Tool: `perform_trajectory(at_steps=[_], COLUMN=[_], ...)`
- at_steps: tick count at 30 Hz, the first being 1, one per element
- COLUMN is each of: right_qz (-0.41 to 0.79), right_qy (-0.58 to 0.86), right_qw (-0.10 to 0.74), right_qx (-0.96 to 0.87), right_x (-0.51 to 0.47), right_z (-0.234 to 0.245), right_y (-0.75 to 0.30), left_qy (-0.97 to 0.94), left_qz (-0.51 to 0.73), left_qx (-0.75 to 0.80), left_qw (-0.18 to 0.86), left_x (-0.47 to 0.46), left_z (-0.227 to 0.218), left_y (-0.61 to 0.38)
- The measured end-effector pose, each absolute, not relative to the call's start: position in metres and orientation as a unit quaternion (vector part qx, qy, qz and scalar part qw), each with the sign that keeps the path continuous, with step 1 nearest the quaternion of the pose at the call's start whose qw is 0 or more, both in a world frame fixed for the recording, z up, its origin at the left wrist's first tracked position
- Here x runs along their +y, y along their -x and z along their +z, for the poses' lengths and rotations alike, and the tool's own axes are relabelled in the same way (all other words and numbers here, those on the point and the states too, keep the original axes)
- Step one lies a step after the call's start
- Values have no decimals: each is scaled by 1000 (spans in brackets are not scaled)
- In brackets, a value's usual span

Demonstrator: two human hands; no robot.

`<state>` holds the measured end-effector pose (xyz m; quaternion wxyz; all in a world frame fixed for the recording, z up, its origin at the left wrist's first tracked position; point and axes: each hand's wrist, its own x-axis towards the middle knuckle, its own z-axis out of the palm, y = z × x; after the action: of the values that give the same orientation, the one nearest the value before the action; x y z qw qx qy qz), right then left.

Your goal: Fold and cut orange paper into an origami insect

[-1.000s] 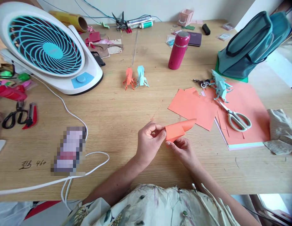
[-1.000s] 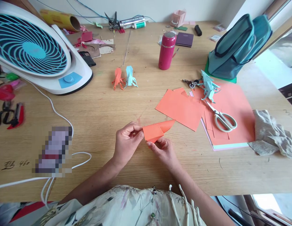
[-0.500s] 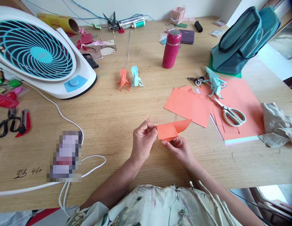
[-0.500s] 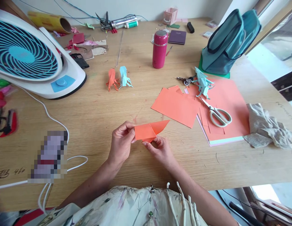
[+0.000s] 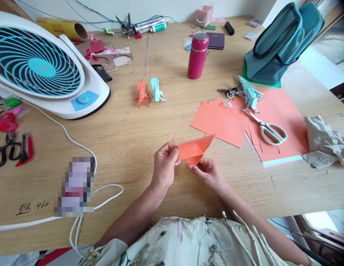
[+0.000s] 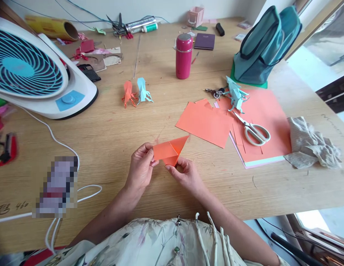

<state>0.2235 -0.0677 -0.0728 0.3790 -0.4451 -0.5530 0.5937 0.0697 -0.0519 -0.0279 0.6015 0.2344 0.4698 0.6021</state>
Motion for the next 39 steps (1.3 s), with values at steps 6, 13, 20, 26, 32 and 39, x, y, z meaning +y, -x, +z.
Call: perform_trajectory(at_steps=[6, 13, 20, 26, 32, 39], right_qz=[601, 599, 600, 597, 607, 611], right_qy=[455, 468, 460, 456, 458, 458], right_qw=[361, 357, 346, 336, 333, 355], right_qx=[-548, -543, -556, -569, -558, -539], right_x=[-67, -66, -66, -66, -65, -63], right_z=[-69, -63, -65, -61, -62, -64], right_y=[-223, -223, -223, -222, -222, -222], left_qy=[-209, -247, -350, -347, -304, -276], left_qz=[576, 534, 444, 432, 456, 487], left_qx=[477, 467, 505, 515, 514, 522], left_qw=[629, 660, 652, 654, 660, 644], left_x=[-48, -48, -49, -49, -50, -50], left_z=[-34, -32, -34, -38, -41, -42], left_y=[-67, -50, -48, -50, -52, -56])
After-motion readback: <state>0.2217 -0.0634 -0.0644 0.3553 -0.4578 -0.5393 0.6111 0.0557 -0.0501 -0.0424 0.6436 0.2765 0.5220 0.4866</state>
